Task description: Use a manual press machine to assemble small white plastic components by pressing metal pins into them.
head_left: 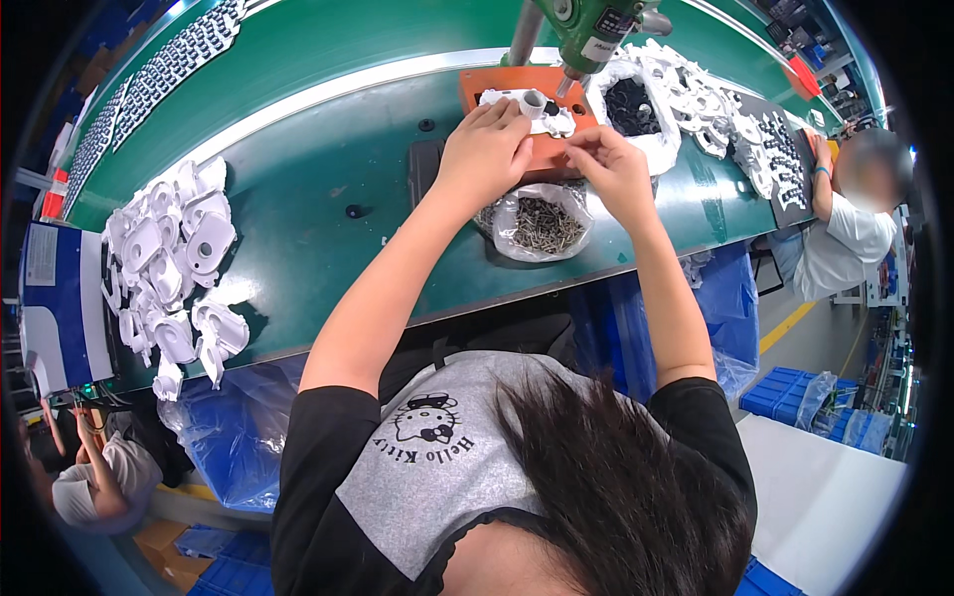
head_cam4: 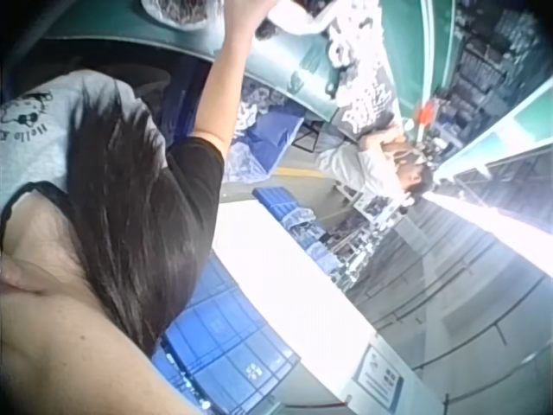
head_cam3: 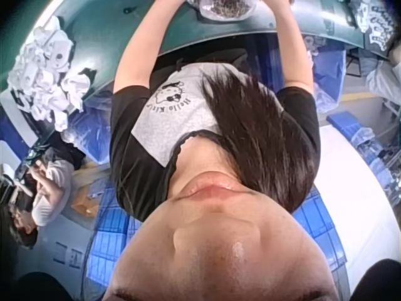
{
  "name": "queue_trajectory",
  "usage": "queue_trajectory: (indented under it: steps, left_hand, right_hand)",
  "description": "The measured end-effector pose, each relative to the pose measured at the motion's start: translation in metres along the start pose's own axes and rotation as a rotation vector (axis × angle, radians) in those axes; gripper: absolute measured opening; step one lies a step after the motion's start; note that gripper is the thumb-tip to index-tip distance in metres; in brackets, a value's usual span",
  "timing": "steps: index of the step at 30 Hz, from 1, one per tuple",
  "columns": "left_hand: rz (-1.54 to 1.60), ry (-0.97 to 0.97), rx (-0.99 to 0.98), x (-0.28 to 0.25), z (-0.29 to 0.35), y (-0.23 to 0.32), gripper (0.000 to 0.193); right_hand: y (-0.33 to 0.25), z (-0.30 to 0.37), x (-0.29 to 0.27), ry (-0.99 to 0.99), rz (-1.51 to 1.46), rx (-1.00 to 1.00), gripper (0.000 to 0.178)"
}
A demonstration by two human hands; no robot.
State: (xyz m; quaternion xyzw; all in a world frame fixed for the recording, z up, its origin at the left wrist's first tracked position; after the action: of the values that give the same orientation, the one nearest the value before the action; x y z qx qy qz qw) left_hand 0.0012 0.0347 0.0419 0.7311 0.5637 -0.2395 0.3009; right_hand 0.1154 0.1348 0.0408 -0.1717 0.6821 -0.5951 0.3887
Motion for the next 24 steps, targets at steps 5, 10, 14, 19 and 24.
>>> queue_trajectory:
  steps: [5, 10, 14, 19, 24]
  left_hand:
    - [0.005, -0.005, -0.004, -0.001, -0.002, 0.001, 0.017]
    - [0.021, -0.01, -0.016, 0.0, -0.003, 0.001, 0.016]
    - [0.033, -0.002, -0.021, -0.002, -0.002, 0.001, 0.016]
    - [0.021, 0.006, -0.017, -0.001, -0.001, 0.0, 0.016]
    - [0.028, 0.01, -0.017, 0.0, -0.001, 0.0, 0.016]
  right_hand:
    - [0.0, -0.034, -0.017, 0.103, 0.015, -0.051, 0.012]
    - [0.007, -0.07, -0.021, 0.164, 0.103, -0.079, 0.017]
    - [0.009, -0.072, -0.016, 0.157, 0.042, -0.064, 0.015]
    - [0.014, -0.075, -0.017, 0.16, 0.014, -0.06, 0.015]
    - [0.014, -0.084, -0.017, 0.17, 0.124, -0.043, 0.023]
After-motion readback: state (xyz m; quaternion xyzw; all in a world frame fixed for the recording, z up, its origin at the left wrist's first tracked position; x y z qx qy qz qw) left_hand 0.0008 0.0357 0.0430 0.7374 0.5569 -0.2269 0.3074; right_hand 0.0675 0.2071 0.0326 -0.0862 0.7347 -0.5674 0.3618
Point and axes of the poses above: each hand's wrist, its own z-axis away from the middle knuckle, its own x-axis out of the palm, y = z × x, the point moved 8 cm from there along -z, towards the middle knuckle, and after that the axes turned 13 degrees about x, right-handed, at the moved point
